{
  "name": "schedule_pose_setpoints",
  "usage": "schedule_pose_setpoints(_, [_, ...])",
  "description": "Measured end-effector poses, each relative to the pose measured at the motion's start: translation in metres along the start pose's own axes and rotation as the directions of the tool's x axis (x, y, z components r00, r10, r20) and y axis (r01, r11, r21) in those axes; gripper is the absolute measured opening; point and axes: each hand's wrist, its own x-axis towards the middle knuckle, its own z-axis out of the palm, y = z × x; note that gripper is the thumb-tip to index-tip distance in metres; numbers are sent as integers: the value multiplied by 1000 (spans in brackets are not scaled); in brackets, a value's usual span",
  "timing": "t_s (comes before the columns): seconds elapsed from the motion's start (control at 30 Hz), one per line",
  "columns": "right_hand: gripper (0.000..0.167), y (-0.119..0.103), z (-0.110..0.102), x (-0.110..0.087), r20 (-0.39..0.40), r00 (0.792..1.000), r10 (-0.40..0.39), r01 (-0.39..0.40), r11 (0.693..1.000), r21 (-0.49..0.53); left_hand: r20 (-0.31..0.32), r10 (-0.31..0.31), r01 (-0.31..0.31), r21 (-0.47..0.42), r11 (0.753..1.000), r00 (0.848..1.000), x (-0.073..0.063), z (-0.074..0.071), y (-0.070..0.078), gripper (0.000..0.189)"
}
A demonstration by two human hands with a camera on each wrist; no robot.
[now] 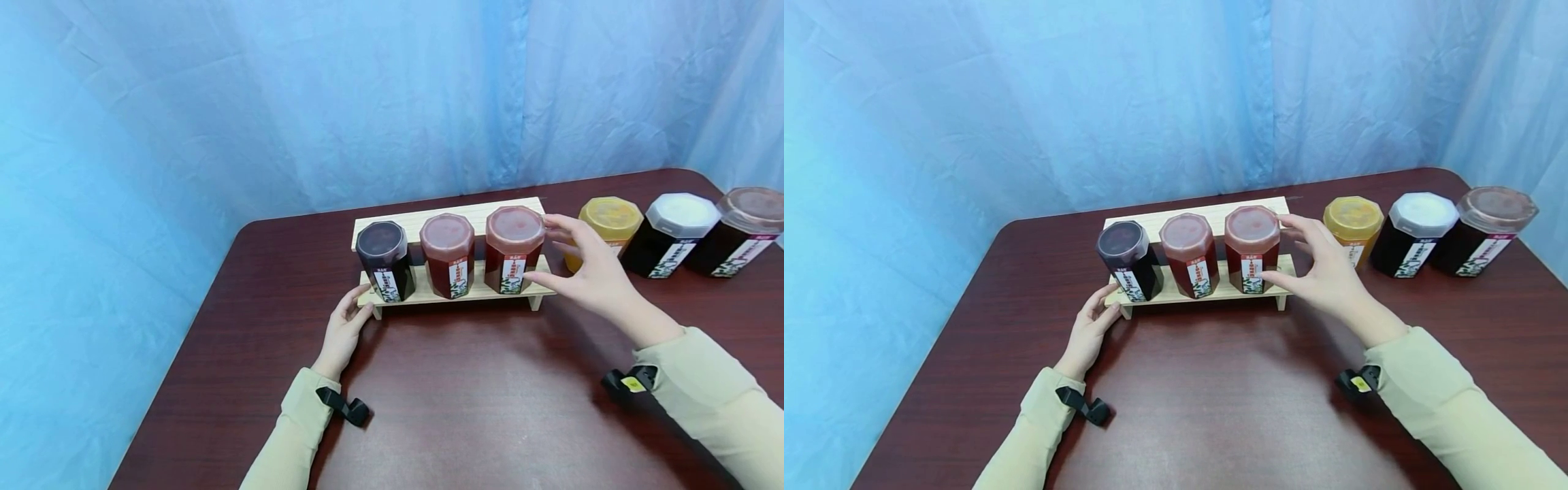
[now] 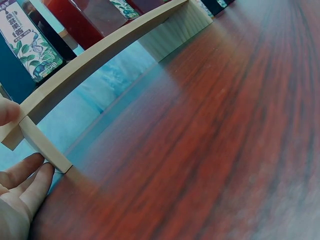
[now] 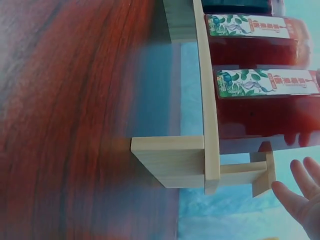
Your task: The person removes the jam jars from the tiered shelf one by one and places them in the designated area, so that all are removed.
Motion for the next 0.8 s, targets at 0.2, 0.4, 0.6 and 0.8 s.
schedule_pose_setpoints(0.2, [83, -5, 4, 2, 3, 1000, -7, 7, 1000, 13, 9, 11, -11, -8, 1000, 1000, 0, 0, 0, 41])
schedule_pose_setpoints(0.4, [82, -4, 8, 1, 4, 1000, 3, -3, 1000, 6, 9, 14, -14, 0, 1000, 1000, 0, 0, -1, 42])
schedule_pose_setpoints(0.6, [87, -3, 9, 0, 32, 995, 95, -94, 995, -32, 15, 13, -13, -2, 1000, 1000, 0, -1, -1, 41])
schedule_pose_setpoints(0.8, [96, 2, 16, -3, 37, 996, 87, -87, 996, -4, 21, 18, -18, -16, 1000, 1000, 0, -1, -1, 42])
